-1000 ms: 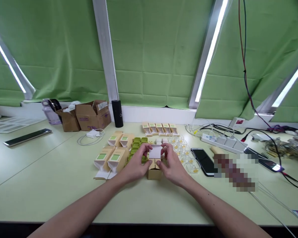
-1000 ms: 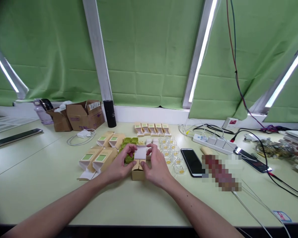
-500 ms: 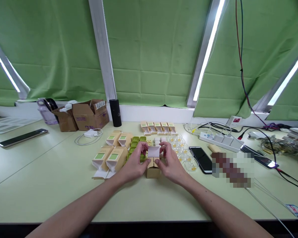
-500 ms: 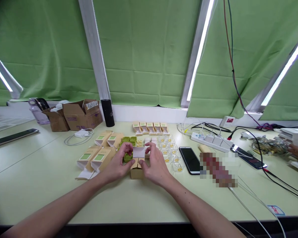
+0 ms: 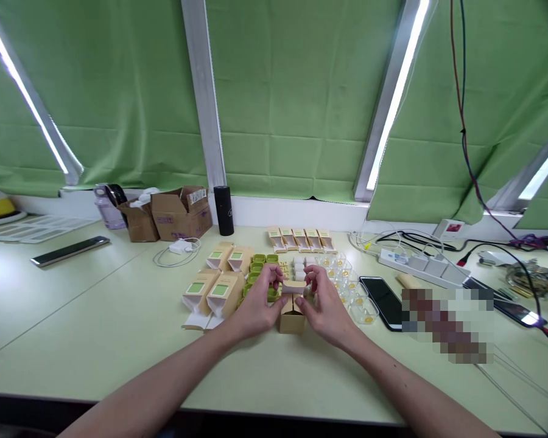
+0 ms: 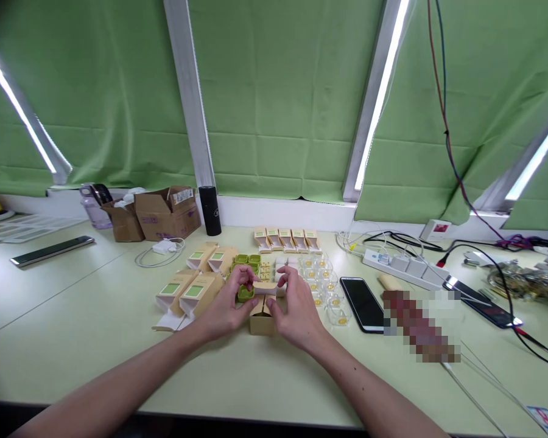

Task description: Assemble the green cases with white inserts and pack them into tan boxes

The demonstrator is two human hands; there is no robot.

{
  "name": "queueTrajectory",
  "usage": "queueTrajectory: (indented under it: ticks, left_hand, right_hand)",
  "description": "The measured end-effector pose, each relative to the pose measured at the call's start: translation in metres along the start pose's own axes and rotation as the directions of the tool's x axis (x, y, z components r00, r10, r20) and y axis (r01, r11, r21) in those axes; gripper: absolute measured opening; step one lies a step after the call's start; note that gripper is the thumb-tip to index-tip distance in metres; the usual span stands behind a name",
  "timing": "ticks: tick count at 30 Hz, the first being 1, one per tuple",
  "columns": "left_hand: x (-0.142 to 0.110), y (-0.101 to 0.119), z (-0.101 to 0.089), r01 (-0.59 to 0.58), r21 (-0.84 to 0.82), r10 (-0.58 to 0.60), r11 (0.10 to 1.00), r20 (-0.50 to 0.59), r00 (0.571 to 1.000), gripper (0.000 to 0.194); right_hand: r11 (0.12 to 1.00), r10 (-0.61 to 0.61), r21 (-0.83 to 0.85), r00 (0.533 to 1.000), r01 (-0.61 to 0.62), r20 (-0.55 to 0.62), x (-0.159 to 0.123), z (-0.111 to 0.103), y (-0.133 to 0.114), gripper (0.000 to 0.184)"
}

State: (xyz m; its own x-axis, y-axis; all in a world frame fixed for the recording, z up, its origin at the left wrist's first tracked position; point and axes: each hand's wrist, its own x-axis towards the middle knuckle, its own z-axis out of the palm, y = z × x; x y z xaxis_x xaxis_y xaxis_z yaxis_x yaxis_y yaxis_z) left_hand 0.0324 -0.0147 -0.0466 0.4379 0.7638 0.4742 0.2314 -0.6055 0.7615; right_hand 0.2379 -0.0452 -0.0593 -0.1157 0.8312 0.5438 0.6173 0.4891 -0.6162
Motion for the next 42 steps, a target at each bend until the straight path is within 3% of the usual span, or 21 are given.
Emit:
queueTrajectory:
  ticks: [6,11,17,24,30,36,42]
  left_hand:
    - [0.001,0.008,-0.002,-0.022,0.070,0.023,0.997,-0.006,1.000,0.026]
    - [0.001,0.005,-0.003,-0.050,0.115,0.050,0.992,0.002,0.999,0.017]
    - [0.001,0.000,-0.004,-0.083,0.177,0.080,0.981,0.021,0.997,0.015]
    - [0.000,0.007,-0.012,-0.211,0.274,0.203,0.938,0.057,0.978,0.018]
    - [-0.001,0.013,-0.030,-0.421,0.377,0.379,0.825,0.183,0.907,0.021]
    - [-0.002,0.012,-0.030,-0.454,0.408,0.406,0.792,0.203,0.891,0.006]
    - [-0.003,0.010,-0.029,-0.427,0.414,0.357,0.804,0.238,0.903,0.003]
  right_hand:
    - [0.999,-0.034,0.022,0.999,0.034,-0.022,-0.001,-0.006,0.001,0.042]
    - [0.986,-0.166,0.016,0.982,0.168,-0.086,-0.001,-0.016,-0.002,0.022]
    - [0.966,-0.259,-0.032,0.964,0.257,-0.067,-0.003,-0.018,-0.006,0.003]
    - [0.958,-0.284,-0.032,0.958,0.283,-0.038,-0.004,-0.019,-0.006,0.004]
    - [0.941,-0.333,-0.065,0.943,0.331,-0.015,-0.004,-0.021,-0.008,0.007]
    - [0.913,-0.391,-0.120,0.920,0.389,0.009,-0.005,-0.020,-0.008,0.010]
    - [0.896,-0.422,-0.135,0.906,0.424,0.045,-0.006,-0.021,-0.008,0.018]
